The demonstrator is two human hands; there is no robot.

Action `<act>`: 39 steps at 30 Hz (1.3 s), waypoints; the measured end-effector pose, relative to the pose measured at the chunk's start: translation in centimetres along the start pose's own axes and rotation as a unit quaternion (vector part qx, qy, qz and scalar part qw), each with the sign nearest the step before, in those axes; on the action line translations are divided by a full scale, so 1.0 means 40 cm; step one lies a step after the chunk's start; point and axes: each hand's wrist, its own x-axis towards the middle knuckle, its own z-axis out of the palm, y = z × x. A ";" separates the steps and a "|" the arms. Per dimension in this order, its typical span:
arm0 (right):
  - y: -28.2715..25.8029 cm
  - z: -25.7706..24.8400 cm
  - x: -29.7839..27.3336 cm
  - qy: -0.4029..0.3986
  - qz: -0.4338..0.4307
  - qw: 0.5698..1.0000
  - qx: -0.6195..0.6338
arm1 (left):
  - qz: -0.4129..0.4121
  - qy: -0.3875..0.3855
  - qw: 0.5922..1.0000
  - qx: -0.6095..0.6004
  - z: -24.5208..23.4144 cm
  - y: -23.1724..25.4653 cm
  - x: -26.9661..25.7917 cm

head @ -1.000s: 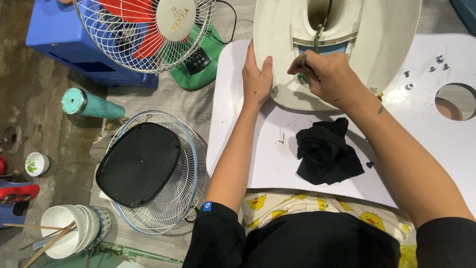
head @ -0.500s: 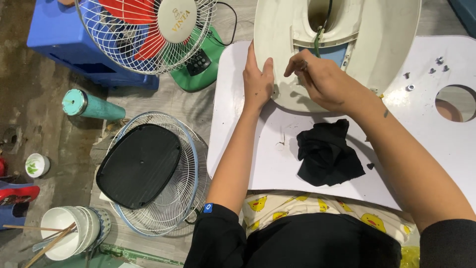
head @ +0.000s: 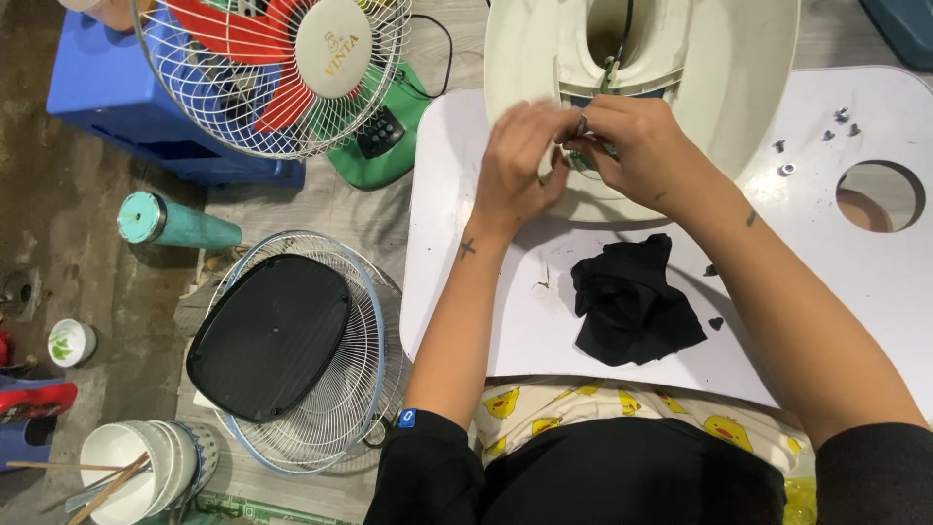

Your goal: A person repairs an electric fan by adjusting the internal circuit board and then using a screwdriver to attach the bottom base plate.

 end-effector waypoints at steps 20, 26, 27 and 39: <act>-0.078 -0.066 0.040 -0.039 0.035 0.991 0.121 | 0.039 0.061 0.997 0.007 0.077 -0.038 -0.036; -0.062 -0.054 0.029 0.032 -0.046 0.994 0.092 | 0.022 0.015 0.999 -0.030 0.052 -0.013 -0.020; -0.057 -0.052 0.027 0.041 -0.046 0.995 0.085 | 0.018 0.001 0.999 -0.041 0.042 -0.003 -0.011; -0.084 -0.029 0.021 0.107 -0.035 0.993 0.017 | 0.022 -0.001 0.997 -0.069 0.059 -0.022 -0.014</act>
